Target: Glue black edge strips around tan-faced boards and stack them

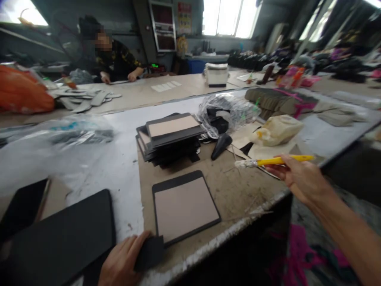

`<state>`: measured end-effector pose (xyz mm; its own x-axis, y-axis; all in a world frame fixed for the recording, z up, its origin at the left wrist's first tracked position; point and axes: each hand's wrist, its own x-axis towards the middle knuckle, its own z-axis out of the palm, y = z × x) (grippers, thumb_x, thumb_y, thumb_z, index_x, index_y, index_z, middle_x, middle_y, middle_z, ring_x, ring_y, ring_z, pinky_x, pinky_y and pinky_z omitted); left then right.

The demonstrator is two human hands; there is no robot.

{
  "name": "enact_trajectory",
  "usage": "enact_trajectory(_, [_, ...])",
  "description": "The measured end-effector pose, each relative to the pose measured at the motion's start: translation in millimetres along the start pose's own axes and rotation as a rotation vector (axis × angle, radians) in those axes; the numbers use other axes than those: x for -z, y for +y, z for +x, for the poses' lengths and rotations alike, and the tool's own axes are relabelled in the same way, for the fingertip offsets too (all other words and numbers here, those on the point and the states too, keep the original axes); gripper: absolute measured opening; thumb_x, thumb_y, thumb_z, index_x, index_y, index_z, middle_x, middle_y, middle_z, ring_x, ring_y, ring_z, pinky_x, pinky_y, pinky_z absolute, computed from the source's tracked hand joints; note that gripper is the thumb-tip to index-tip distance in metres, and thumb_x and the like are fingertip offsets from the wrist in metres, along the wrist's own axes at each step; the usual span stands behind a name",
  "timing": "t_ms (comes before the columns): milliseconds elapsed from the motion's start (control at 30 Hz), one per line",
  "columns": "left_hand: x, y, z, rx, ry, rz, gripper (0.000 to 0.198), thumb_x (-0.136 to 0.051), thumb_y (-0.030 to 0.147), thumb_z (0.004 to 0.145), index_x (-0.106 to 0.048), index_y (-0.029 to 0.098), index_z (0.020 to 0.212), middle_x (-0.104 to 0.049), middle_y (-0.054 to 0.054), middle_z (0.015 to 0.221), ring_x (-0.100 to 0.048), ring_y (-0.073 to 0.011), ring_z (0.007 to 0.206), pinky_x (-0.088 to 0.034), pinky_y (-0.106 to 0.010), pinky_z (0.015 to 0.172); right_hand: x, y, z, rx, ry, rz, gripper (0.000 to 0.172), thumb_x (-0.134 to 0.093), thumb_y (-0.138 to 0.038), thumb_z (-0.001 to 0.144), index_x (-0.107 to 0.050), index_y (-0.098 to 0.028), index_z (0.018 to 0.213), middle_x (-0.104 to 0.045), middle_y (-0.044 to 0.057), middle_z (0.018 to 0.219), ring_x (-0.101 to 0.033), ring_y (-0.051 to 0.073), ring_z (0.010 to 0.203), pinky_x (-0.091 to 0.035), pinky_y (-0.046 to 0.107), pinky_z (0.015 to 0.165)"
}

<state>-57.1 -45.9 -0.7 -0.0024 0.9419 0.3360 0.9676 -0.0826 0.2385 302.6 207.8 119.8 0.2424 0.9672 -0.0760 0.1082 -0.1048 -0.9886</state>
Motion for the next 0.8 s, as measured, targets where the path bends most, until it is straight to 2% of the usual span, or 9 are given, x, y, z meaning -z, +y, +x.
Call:
enact_trajectory(67, [2.6, 0.9, 4.8, -0.119, 0.072, 0.008, 0.046, -0.042, 0.001, 0.068, -0.051, 0.015, 0.111, -0.062, -0.007, 0.081, -0.058, -0.0219, 0.073, -0.049, -0.033, 0.064, -28.1, 4.8, -36.5, -0.02, -0.165, -0.003, 0.016, -0.048, -0.032, 0.083, -0.059, -0.023, 0.077, -0.064, 0.011, 0.09, -0.064, 0.023, 0.084, -0.055, 0.036, 0.075])
enact_trajectory(200, [21.3, 12.0, 15.0, -0.162, 0.158, -0.008, 0.032, -0.04, 0.007, 0.072, -0.053, 0.011, 0.101, -0.058, -0.007, 0.07, -0.055, -0.0213, 0.063, -0.047, -0.033, 0.055, -84.4, 15.2, -102.0, 0.058, -0.433, -0.07, 0.029, -0.061, -0.047, 0.075, -0.061, -0.02, 0.084, -0.063, 0.008, 0.092, -0.066, 0.022, 0.08, -0.058, 0.035, 0.072])
enact_trajectory(267, [30.6, 21.4, 12.9, -0.209, 0.145, -0.062, 0.025, -0.041, 0.012, 0.077, -0.054, 0.011, 0.097, -0.056, -0.005, 0.066, -0.053, -0.0203, 0.058, -0.045, -0.032, 0.051, -107.2, 18.7, -121.5, 0.098, -0.515, -0.108, 0.035, -0.059, -0.052, 0.075, -0.06, -0.018, 0.085, -0.062, 0.007, 0.095, -0.066, 0.021, 0.077, -0.058, 0.034, 0.071])
enact_trajectory(367, [35.2, 32.7, 3.3, -0.221, 0.077, -0.13, 0.022, -0.041, 0.01, 0.078, -0.054, 0.012, 0.095, -0.055, -0.003, 0.063, -0.051, -0.019, 0.055, -0.042, -0.031, 0.048, -129.7, 21.4, -134.9, 0.124, -0.57, -0.137, 0.038, -0.057, -0.052, 0.077, -0.059, -0.015, 0.086, -0.061, 0.008, 0.097, -0.067, 0.018, 0.073, -0.058, 0.03, 0.069])
enact_trajectory(500, [29.2, 36.7, -6.1, -0.218, 0.035, -0.12, 0.026, -0.04, 0.005, 0.077, -0.054, 0.011, 0.098, -0.055, -0.004, 0.064, -0.049, -0.0191, 0.056, -0.042, -0.031, 0.049, -137.0, 21.9, -144.5, 0.133, -0.578, -0.134, 0.037, -0.057, -0.051, 0.077, -0.059, -0.016, 0.085, -0.061, 0.006, 0.09, -0.067, 0.018, 0.07, -0.058, 0.029, 0.068])
enact_trajectory(633, [25.1, 35.4, -6.5, -0.184, 0.011, -0.141, 0.028, -0.041, 0.004, 0.075, -0.054, 0.01, 0.099, -0.055, -0.005, 0.067, -0.049, -0.0199, 0.059, -0.043, -0.032, 0.051, -127.8, 23.0, -159.5, 0.112, -0.543, -0.182, 0.033, -0.057, -0.051, 0.078, -0.059, -0.018, 0.082, -0.062, 0.004, 0.082, -0.067, 0.017, 0.065, -0.058, 0.028, 0.063])
enact_trajectory(800, [22.2, 34.4, -5.1, -0.181, 0.022, -0.153, 0.028, -0.04, 0.004, 0.076, -0.054, 0.009, 0.1, -0.055, -0.005, 0.067, -0.049, -0.0194, 0.059, -0.043, -0.032, 0.051, -119.2, 32.7, -174.4, 0.046, -0.504, -0.193, 0.03, -0.057, -0.05, 0.078, -0.058, -0.02, 0.083, -0.064, 0.005, 0.087, -0.066, 0.017, 0.063, -0.058, 0.027, 0.061])
